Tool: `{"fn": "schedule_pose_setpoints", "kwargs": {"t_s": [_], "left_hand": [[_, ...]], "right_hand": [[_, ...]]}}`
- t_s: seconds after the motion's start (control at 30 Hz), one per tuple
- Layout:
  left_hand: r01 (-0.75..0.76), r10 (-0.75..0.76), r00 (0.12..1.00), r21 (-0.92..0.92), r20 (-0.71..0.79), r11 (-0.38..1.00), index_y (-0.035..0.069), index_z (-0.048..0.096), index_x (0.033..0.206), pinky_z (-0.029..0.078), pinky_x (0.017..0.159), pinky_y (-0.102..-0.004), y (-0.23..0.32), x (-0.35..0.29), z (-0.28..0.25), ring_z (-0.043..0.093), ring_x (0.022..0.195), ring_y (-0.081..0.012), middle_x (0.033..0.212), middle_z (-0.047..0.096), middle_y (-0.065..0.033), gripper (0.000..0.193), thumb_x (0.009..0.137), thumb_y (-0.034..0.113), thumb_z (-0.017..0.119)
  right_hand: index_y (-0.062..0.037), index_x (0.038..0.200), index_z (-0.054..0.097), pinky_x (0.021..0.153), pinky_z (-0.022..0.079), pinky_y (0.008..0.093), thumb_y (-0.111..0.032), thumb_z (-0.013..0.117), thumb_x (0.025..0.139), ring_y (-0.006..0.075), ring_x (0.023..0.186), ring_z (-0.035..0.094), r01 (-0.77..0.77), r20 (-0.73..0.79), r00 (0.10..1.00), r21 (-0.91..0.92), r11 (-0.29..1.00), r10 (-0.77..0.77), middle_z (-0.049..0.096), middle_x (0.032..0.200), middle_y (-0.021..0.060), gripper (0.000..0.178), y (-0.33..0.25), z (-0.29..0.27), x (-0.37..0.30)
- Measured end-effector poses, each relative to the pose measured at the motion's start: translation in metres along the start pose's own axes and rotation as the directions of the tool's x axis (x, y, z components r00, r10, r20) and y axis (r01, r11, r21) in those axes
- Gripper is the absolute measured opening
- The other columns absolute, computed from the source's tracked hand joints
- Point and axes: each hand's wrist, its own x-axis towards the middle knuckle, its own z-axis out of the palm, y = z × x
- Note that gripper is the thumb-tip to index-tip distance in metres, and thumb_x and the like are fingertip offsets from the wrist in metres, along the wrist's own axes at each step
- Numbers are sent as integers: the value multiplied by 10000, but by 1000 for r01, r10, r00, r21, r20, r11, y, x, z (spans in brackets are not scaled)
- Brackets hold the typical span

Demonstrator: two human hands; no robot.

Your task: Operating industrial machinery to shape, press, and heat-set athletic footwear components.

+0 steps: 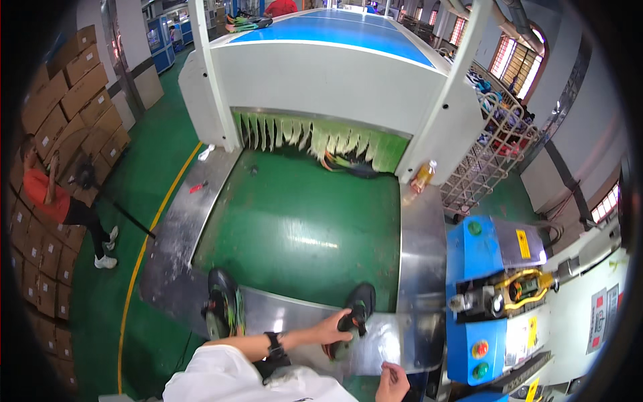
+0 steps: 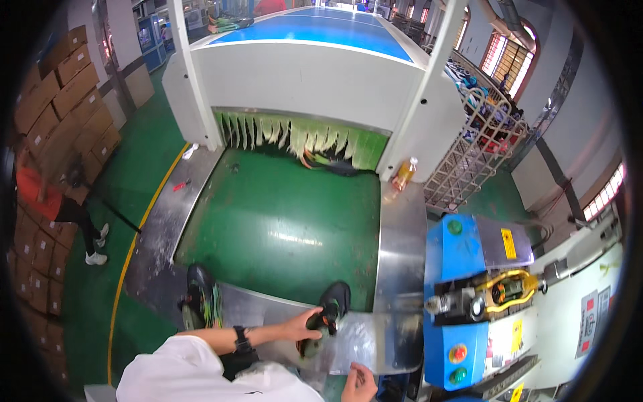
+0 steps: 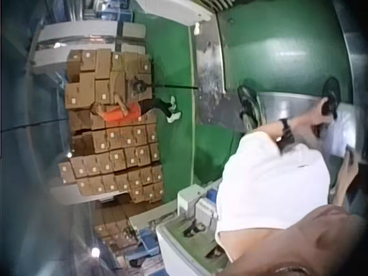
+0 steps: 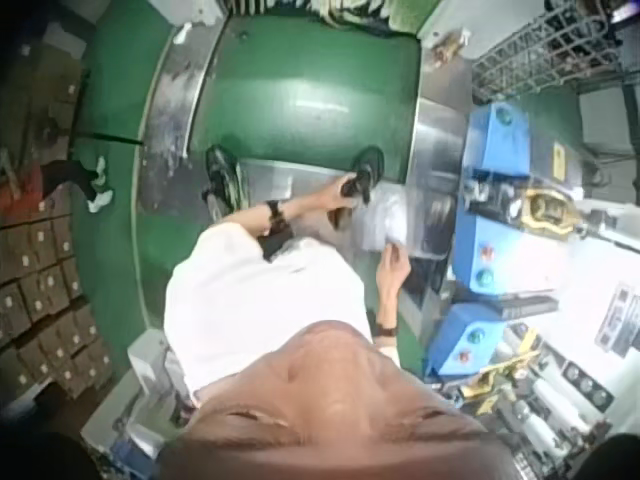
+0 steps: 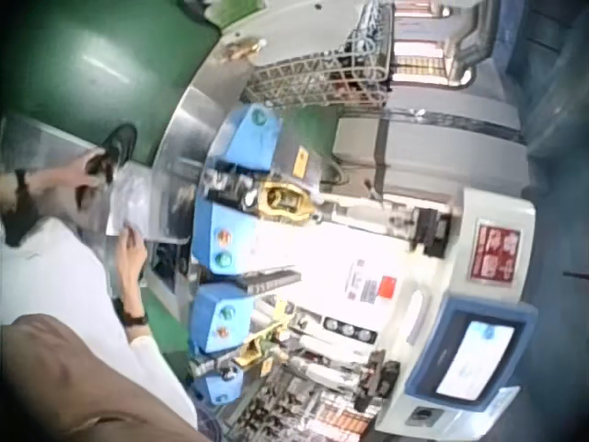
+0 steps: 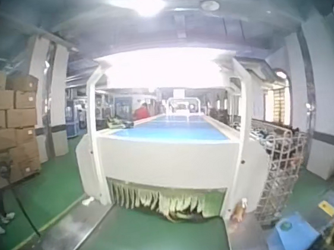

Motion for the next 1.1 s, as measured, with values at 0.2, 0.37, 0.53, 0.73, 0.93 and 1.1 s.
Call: {"fn": "schedule_pose_setpoints", "kwargs": {"t_s": [0.2,0.37,0.53,0.73,0.93,1.1], "left_hand": [[48,129,944,514,-303,856,-37,389,1334,339,1051,-482,18,72,-197,414,1250,-422,1373,405,-256,640,809,225,643],[197,322,848,815,-420,545,-43,424,1306,305,1069,-493,-71,85,-369,418,1266,-397,1350,452,-237,616,789,214,638],[176,355,816,782,-455,597,27,518,1276,304,1078,-466,-76,99,-419,431,1299,-294,1418,447,-141,516,818,244,618],[126,364,795,719,-485,683,-3,566,1194,351,1051,-455,-109,103,-430,497,1253,-277,1350,522,-138,446,768,126,589],[137,432,777,793,-458,593,4,543,1203,355,1053,-453,-117,88,-413,481,1257,-292,1355,505,-142,459,766,134,590],[398,195,666,563,-721,724,7,519,1230,353,1056,-441,-96,120,-377,471,1257,-311,1367,485,-159,519,828,327,594]], "right_hand": [[34,1140,597,891,522,338,-41,649,830,210,1076,612,359,77,930,18,933,-359,627,1166,157,322,-131,60,131],[-52,1324,487,996,462,398,-175,740,799,264,1216,528,575,514,741,-153,804,-432,517,1348,135,596,-237,171,348],[-39,1377,430,936,468,395,-317,776,758,329,1131,569,215,576,806,-502,838,138,480,1375,209,761,-283,221,615],[12,991,714,841,490,305,-232,594,918,128,941,632,513,503,845,-672,534,-180,709,1003,130,282,-282,348,742],[-65,928,696,629,533,413,-477,751,731,241,719,664,817,640,564,-526,238,-522,684,827,130,460,-161,328,615],[22,1158,553,861,501,348,-13,782,682,174,928,611,-83,472,882,154,984,1,626,1056,71,530,-192,244,313]]}}
